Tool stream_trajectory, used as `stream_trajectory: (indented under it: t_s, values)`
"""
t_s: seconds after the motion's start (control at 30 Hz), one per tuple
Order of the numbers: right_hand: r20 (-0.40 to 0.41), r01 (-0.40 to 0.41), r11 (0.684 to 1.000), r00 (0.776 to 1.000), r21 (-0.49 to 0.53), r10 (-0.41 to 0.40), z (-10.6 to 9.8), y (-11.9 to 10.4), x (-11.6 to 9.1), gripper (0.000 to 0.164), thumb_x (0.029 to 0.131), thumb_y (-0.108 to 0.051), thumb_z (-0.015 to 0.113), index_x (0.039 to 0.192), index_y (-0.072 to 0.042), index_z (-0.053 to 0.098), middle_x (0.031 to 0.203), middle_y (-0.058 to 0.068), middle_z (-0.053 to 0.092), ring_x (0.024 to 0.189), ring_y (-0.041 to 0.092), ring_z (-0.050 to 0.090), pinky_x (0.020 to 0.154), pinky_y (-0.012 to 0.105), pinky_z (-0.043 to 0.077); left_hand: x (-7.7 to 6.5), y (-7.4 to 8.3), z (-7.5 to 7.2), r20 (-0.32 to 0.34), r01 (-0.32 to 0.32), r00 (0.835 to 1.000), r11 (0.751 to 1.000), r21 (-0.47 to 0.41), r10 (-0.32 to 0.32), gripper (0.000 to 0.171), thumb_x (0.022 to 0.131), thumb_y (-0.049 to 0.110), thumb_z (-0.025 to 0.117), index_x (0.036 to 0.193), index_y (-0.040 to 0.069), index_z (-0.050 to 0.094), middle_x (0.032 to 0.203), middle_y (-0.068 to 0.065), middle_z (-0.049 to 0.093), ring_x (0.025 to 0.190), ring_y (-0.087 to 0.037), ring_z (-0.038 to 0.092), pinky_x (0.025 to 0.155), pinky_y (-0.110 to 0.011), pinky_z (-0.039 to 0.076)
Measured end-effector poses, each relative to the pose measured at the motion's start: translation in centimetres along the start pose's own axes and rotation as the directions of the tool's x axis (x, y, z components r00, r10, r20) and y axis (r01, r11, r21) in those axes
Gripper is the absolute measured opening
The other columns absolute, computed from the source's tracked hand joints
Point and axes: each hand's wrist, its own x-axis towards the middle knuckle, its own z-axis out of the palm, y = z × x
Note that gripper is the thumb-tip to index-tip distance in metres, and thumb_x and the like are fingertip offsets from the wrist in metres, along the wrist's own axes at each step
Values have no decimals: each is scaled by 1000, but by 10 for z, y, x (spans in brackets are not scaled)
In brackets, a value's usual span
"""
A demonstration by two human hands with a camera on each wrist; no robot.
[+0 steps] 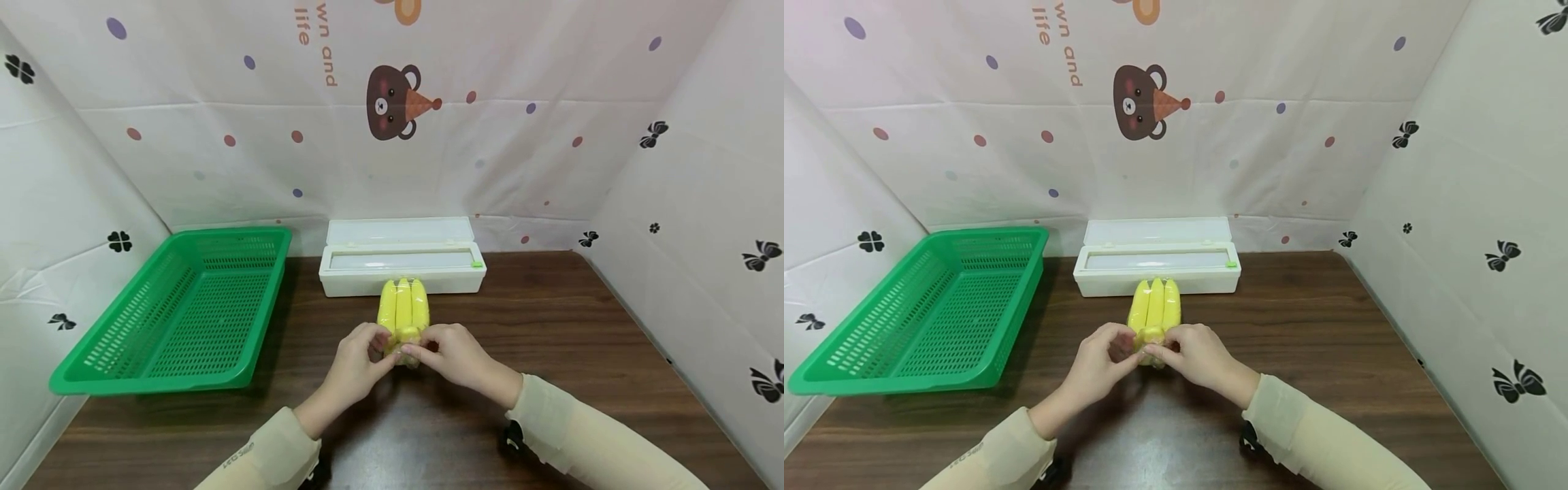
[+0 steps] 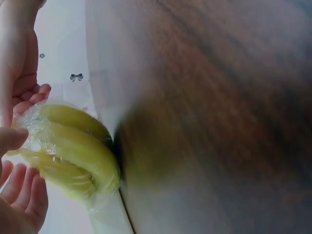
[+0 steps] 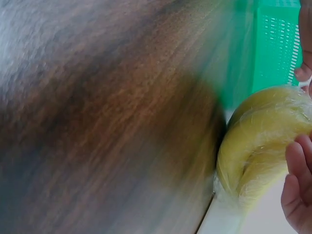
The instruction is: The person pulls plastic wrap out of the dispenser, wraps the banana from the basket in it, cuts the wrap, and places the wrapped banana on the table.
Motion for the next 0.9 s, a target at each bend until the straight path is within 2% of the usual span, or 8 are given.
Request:
stream_trajectory:
  t_s: [0.1,0.2,0.4,0.63,0.9]
  values:
    - [-85,9,999,996,-35,-12,0,-1,-2,24,81,-38,72,71,-20,59,61,-14,53,54,-3,43,47,14,40,1,-1,-2,-8,-52,999,996,68,53,38,76,10,79,111,4,64,104,-8,62,93,-20,62,76,-32,55]
    - [-143,16,999,989,-43,-22,0,-1,-3,28,77,-32,77,80,-16,55,65,-10,55,56,-3,46,48,14,42,2,0,-3,13,-91,996,991,94,90,40,77,11,77,115,4,65,113,-8,64,104,-21,60,83,-35,54]
    - [-163,21,1000,986,-21,-24,-3,-6,-5,35,76,-23,80,97,-9,55,74,-4,60,62,1,53,54,14,47,3,2,-1,42,-74,997,996,54,72,36,79,12,76,113,5,67,110,-8,68,104,-21,62,84,-34,54]
    - [-192,55,997,979,-48,-63,-3,-7,-7,33,74,-25,81,93,-8,59,74,-4,60,64,3,55,56,14,47,4,3,2,76,-79,994,996,32,76,34,80,11,75,112,4,68,110,-6,69,105,-19,62,87,-33,53]
    - [-212,69,990,973,-120,-93,-6,-9,-6,28,74,-23,80,86,-9,60,68,-5,57,59,1,52,52,12,44,5,4,1,118,-109,988,993,36,104,34,80,10,73,113,5,67,109,-4,68,103,-17,61,83,-30,54]
